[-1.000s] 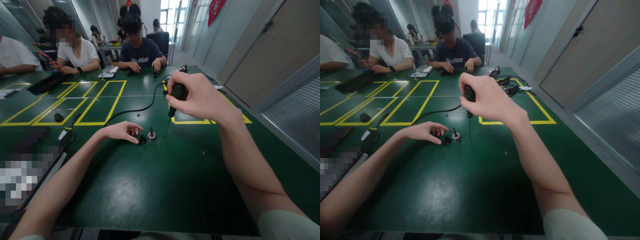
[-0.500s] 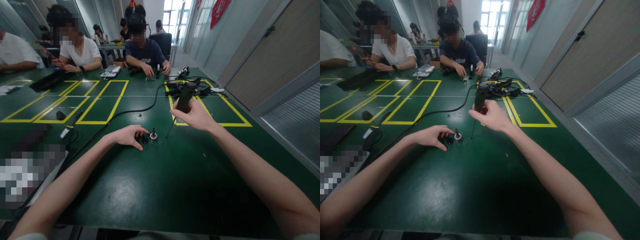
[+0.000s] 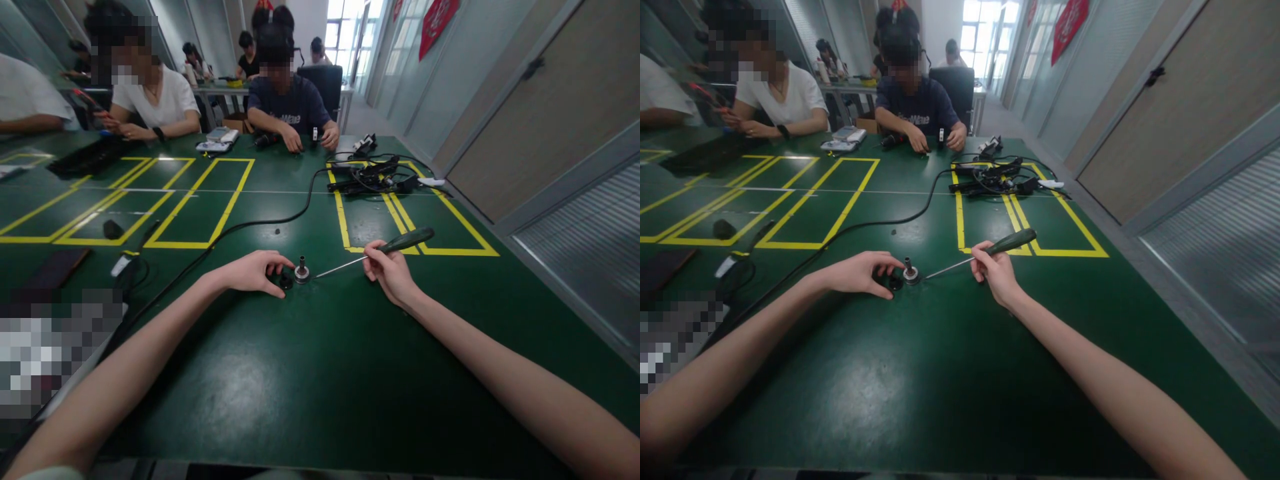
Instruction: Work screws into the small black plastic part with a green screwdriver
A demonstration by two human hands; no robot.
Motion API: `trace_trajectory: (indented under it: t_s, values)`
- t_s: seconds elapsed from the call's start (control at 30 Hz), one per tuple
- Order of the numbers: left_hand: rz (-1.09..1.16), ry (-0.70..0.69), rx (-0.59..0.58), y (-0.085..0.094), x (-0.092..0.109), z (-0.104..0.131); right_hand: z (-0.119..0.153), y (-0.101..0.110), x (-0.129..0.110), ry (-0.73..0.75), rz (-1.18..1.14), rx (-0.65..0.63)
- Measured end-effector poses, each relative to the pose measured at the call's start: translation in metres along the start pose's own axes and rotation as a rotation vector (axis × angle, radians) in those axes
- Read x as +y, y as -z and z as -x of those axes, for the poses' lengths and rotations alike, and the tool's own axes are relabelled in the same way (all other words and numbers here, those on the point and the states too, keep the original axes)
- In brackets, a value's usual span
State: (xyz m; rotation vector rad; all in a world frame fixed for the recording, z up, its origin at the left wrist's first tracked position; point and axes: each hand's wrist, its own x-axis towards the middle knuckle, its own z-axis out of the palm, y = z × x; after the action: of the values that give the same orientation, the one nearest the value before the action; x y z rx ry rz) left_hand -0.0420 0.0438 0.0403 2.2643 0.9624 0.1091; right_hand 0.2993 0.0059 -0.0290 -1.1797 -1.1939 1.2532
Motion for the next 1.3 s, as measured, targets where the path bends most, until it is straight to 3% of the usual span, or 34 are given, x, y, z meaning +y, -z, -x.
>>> trace_trajectory:
  t_s: [0.3, 0.47, 0.63, 0.77, 0.87, 1.3]
  values:
    - [0.012, 0.013, 0.000, 0.005, 0.001, 0.002, -0.003, 0.003, 0.002, -0.029, -0.086, 0.030]
    - [0.066, 0.006, -0.009, 0.013, 0.015, 0.007, -0.002, 0.000, -0.002, -0.003, -0.081, 0.013]
    - [-0.145, 0.009, 0.158, -0.012, 0.028, -0.003, 0.000, -0.003, -0.005, 0.037, -0.075, 0.001]
    - [-0.253, 0.024, 0.263, -0.040, 0.026, -0.015, 0.002, -0.004, -0.007, 0.041, -0.070, -0.014]
    - [-0.313, 0.013, 0.300, -0.048, 0.022, -0.019, 0.001, -0.003, -0.006, 0.037, -0.065, -0.019]
    - [-0.198, 0.055, 0.446, -0.015, -0.011, -0.016, 0.001, -0.001, -0.003, 0.021, -0.048, -0.023]
